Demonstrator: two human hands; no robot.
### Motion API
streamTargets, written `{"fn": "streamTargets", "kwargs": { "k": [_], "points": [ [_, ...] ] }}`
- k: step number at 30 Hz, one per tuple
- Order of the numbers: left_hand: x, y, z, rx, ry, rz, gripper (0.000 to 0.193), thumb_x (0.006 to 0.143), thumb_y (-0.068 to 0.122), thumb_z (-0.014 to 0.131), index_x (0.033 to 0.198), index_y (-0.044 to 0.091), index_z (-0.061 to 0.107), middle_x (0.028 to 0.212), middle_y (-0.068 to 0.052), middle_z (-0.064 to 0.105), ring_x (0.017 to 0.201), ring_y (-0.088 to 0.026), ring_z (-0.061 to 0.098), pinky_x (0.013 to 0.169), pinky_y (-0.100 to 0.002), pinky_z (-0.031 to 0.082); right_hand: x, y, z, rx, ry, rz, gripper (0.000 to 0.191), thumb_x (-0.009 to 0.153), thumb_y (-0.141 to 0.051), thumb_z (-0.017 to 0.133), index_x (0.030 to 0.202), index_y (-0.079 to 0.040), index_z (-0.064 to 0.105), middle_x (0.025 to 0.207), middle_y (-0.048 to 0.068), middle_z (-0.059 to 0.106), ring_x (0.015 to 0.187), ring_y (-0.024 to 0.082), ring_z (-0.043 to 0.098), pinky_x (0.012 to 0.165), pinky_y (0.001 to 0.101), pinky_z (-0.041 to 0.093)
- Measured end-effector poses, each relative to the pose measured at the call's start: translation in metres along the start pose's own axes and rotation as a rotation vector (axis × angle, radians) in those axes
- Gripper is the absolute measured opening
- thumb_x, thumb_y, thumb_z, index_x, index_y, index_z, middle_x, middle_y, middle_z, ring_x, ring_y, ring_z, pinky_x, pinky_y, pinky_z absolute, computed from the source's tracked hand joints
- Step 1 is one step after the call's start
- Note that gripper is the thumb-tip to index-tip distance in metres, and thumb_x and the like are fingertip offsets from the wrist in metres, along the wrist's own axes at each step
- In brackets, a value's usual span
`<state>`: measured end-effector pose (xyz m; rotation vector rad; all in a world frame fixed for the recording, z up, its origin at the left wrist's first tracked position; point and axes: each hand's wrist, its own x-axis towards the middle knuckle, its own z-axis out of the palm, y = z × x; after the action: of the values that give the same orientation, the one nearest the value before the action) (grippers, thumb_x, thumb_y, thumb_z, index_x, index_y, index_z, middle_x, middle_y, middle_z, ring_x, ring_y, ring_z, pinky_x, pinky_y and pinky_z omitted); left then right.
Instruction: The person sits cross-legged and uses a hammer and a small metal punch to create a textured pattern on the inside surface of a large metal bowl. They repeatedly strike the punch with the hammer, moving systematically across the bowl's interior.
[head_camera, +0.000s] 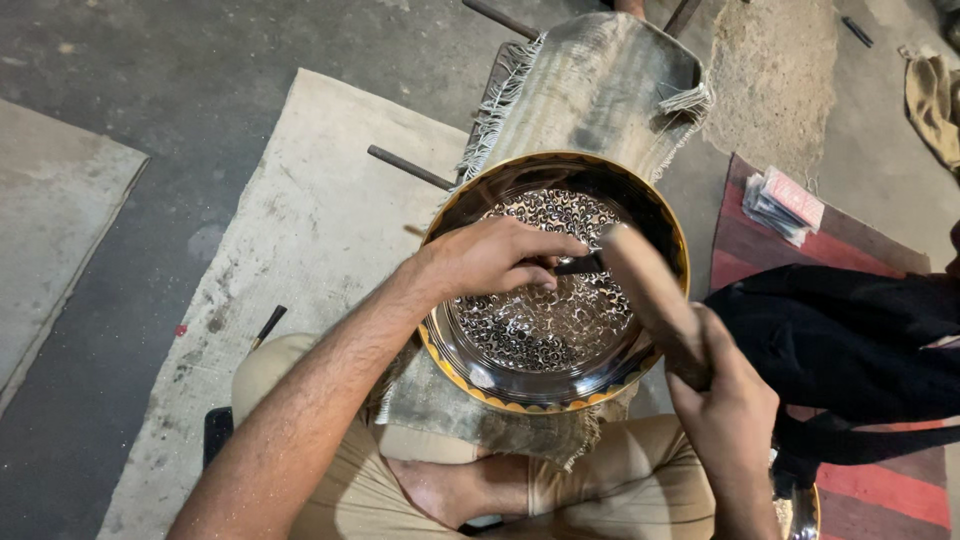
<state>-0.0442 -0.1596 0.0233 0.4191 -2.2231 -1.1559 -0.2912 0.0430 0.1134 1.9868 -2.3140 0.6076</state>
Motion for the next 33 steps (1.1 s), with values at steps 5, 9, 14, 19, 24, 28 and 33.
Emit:
{"fn": "streamTargets", "kwargs": {
  "k": [5, 9, 14, 19, 24, 28, 33],
  "points": [
    [-0.001, 0.001, -0.001, -0.027, 0.006, 0.019, 0.053, 0.087, 0.029, 0.076, 0.138, 0.025, 0.063, 0.109, -0.005, 0.080, 0.097, -0.019, 0.078, 0.087, -0.039, 0.061, -0.002, -0.004, -0.002, -0.174, -0.054, -0.027, 0.069, 0.077, -0.003, 0.080, 0.142, -0.010, 0.059, 0.115, 0.021, 0.075, 0.101, 0.032, 0.073, 0.085, 0.0372, 0.058],
    [0.000, 0.002, -0.002, -0.045, -0.008, 0.010, 0.053, 0.087, 0.028, 0.076, 0.138, 0.025, 0.063, 0.106, -0.005, 0.080, 0.095, -0.018, 0.079, 0.085, -0.039, 0.062, -0.005, -0.003, -0.001, 0.178, 0.001, 0.120, 0.071, 0.080, -0.012, 0.079, 0.145, -0.009, 0.049, 0.110, 0.018, 0.074, 0.099, 0.028, 0.074, 0.085, 0.0343, 0.058],
    [-0.002, 0.002, -0.005, -0.051, 0.009, 0.052, 0.051, 0.088, 0.026, 0.077, 0.137, 0.022, 0.064, 0.107, -0.008, 0.079, 0.094, -0.022, 0.078, 0.085, -0.040, 0.060, -0.007, 0.001, 0.001, 0.210, 0.055, 0.162, 0.074, 0.080, -0.015, 0.082, 0.146, -0.007, 0.048, 0.108, 0.018, 0.072, 0.099, 0.026, 0.074, 0.083, 0.0354, 0.057],
    [-0.002, 0.002, -0.005, -0.051, 0.014, 0.089, 0.049, 0.089, 0.025, 0.077, 0.137, 0.021, 0.064, 0.108, -0.008, 0.079, 0.096, -0.023, 0.078, 0.086, -0.041, 0.060, -0.012, 0.009, 0.002, 0.081, 0.035, 0.067, 0.072, 0.079, -0.012, 0.082, 0.145, -0.006, 0.053, 0.117, 0.021, 0.072, 0.104, 0.032, 0.073, 0.087, 0.0382, 0.057],
    [0.000, 0.005, -0.005, -0.047, -0.018, 0.019, 0.051, 0.088, 0.029, 0.075, 0.137, 0.025, 0.064, 0.109, -0.004, 0.079, 0.095, -0.021, 0.078, 0.088, -0.040, 0.060, -0.016, 0.021, 0.005, -0.044, 0.021, 0.002, 0.068, 0.078, -0.013, 0.083, 0.141, -0.009, 0.058, 0.120, 0.023, 0.072, 0.107, 0.033, 0.074, 0.089, 0.0392, 0.058],
    [-0.001, 0.007, -0.006, -0.040, -0.012, 0.025, 0.051, 0.088, 0.030, 0.075, 0.137, 0.026, 0.064, 0.113, -0.003, 0.079, 0.096, -0.021, 0.078, 0.088, -0.040, 0.060, -0.019, 0.024, 0.006, 0.007, 0.021, 0.079, 0.068, 0.077, -0.014, 0.083, 0.140, -0.009, 0.057, 0.115, 0.023, 0.072, 0.105, 0.032, 0.075, 0.088, 0.0390, 0.058],
    [-0.002, 0.008, -0.008, -0.052, -0.003, 0.030, 0.050, 0.088, 0.029, 0.075, 0.137, 0.026, 0.064, 0.113, -0.003, 0.079, 0.099, -0.021, 0.078, 0.089, -0.040, 0.060, -0.021, 0.015, 0.002, 0.024, 0.010, 0.008, 0.071, 0.076, -0.011, 0.080, 0.142, -0.008, 0.056, 0.122, 0.023, 0.071, 0.107, 0.033, 0.072, 0.087, 0.0385, 0.057]
  ]
}}
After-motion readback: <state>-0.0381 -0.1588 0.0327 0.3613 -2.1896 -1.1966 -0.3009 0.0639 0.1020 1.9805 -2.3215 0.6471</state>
